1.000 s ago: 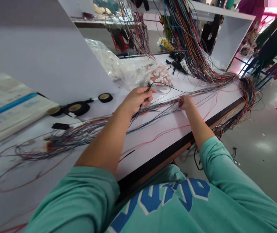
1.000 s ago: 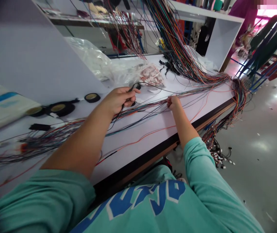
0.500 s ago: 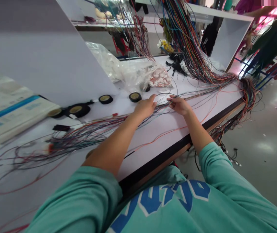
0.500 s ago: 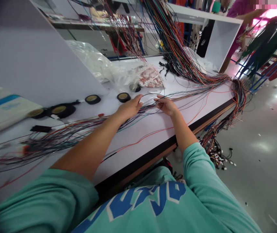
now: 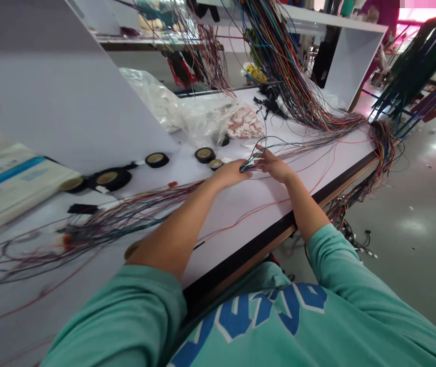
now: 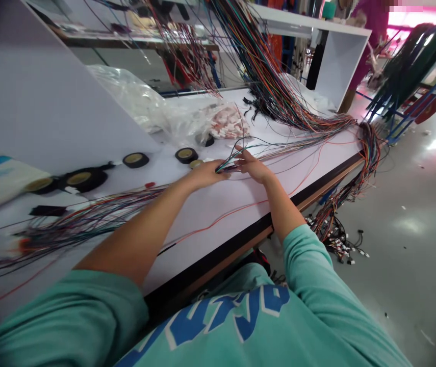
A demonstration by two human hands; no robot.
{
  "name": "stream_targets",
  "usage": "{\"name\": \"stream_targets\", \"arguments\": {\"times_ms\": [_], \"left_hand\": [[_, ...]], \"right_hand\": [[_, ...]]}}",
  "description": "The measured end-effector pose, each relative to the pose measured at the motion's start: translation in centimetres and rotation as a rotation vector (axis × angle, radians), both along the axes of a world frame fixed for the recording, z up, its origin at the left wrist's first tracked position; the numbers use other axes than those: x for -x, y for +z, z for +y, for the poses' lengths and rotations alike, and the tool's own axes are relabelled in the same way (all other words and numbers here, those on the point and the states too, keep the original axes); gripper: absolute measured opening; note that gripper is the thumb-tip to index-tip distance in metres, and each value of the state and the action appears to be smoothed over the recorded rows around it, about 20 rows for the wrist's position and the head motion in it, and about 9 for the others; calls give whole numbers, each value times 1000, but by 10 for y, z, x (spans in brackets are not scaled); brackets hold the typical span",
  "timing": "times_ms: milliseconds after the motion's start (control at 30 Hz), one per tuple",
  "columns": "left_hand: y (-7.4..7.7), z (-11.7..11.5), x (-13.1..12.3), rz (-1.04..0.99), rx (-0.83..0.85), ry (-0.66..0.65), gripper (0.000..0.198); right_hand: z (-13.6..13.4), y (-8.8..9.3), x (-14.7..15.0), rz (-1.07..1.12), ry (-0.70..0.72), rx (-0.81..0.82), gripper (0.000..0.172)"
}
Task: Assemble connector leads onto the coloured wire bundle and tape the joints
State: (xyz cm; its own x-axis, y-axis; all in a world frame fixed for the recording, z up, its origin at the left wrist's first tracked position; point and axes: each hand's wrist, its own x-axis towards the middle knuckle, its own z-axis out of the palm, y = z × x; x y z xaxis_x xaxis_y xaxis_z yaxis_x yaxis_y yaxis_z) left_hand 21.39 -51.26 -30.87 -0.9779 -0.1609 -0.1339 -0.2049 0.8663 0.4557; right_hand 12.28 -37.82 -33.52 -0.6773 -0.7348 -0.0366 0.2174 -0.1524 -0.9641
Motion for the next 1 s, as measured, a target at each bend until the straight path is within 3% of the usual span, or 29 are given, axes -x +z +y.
{"name": "stream_targets", "arguments": {"times_ms": [100,267,367,467,533,600,667,733,833,900,1000], "left_hand": [[7,1,0,-18,-45,-9,43],[12,15,0,-82,341,51,41],[17,15,-1,-68,378,77,36],[28,7,-1,23,342,107,39],[36,0,1,101,295,119,40],[42,-6,3,131,216,133,32],[46,-9,6,120,89,157,22],[46,-10,7,107,-86,197,17],[44,-7,6,62,-363,228,13],[42,-4,4,-7,-485,235,15],[40,-3,0,-87,-558,230,18]], "right_hand": [[-2,-2,1,76,-9,-37,71],[-5,0,-3,201,-138,-158,55],[-1,3,-4,389,-295,-296,40],[8,7,-2,572,-571,-351,33],[14,9,-1,594,-764,-348,30],[16,9,1,515,-821,-345,26],[14,9,0,349,-699,-341,23],[9,8,-2,133,-477,-280,19],[1,9,-9,-142,-190,-35,13],[-3,9,-14,-231,-119,110,10],[-7,7,-16,-301,-160,168,11]]}}
